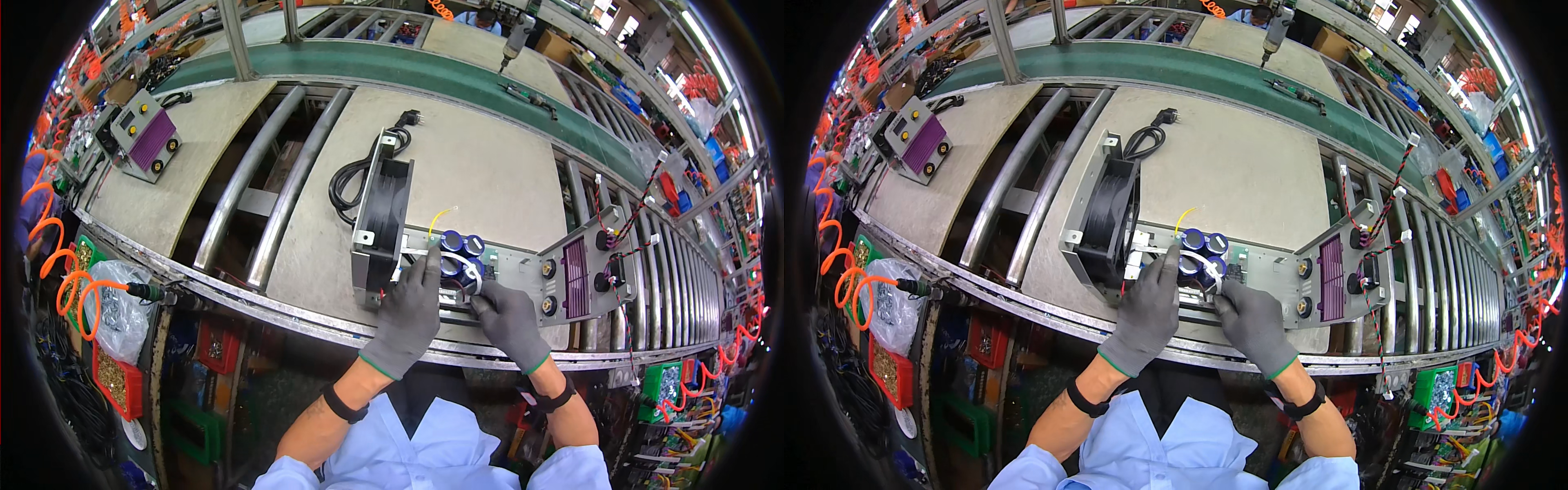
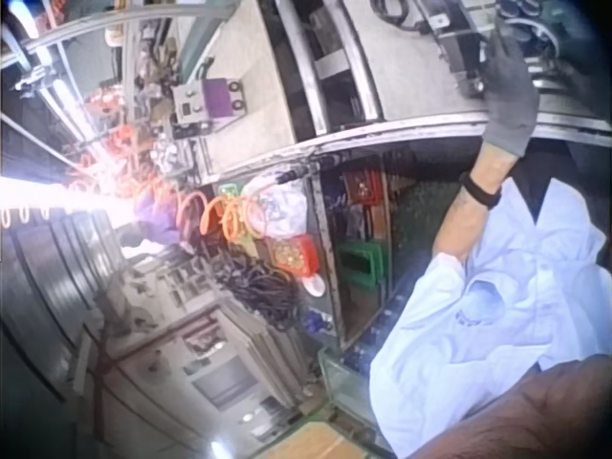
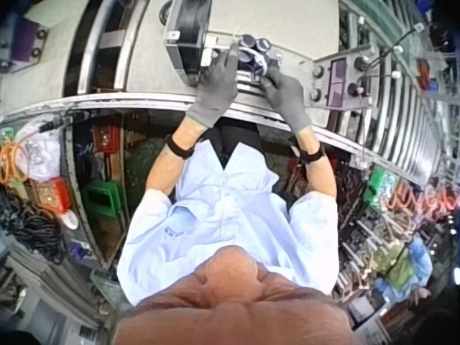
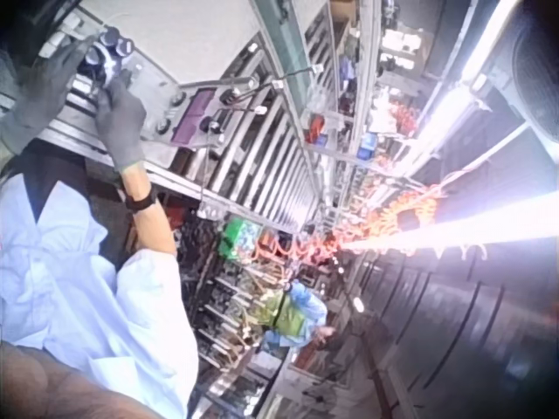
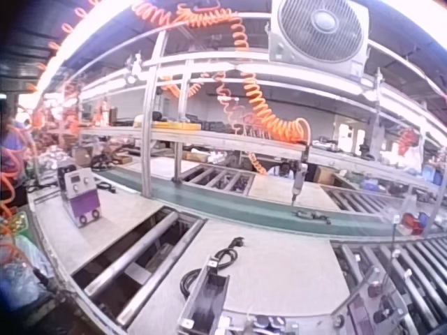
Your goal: Assembling electronic components, fans, and circuit boards into a metal housing on a factory assembly line.
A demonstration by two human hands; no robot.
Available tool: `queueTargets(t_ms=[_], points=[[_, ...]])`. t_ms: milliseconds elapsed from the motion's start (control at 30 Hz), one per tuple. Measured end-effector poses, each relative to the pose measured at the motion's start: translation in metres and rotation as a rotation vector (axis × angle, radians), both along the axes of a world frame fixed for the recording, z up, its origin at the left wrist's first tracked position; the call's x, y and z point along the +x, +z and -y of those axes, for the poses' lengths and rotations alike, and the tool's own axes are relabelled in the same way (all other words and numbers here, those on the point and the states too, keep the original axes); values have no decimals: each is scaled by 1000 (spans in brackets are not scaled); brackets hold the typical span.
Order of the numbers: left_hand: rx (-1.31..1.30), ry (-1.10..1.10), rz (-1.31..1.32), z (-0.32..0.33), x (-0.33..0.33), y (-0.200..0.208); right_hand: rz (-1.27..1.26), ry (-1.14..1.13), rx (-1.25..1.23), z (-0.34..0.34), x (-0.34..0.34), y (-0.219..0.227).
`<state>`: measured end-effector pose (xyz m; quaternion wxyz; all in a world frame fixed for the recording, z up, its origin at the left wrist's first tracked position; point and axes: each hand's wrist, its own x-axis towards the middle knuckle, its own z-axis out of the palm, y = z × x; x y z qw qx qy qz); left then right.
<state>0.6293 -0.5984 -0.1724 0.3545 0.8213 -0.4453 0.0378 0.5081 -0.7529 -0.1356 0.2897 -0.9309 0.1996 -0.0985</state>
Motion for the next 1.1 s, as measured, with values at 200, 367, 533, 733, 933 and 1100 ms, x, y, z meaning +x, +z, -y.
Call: queueTargets(t_ms=[200,367,533,733,933,1100], points=[[-167,30,-36,-19,-18,12,-162,23,-203,-5,11,16],[-244,247,-67,-73,-44,10,-110,25,-256,-8,9,3],[-127,348,-335,-111,-46,-4,9,-171,277,-5,4,-10],[-163,202,-990,-94,-50,6,-66,55,318,-65,-52,-4],[-371,97,-1310,-65,-43,25,-290,312,4,-65,-69,7],[-510,76,-1276,-40,-37,18,-172,291,143,-43,-66,20]])
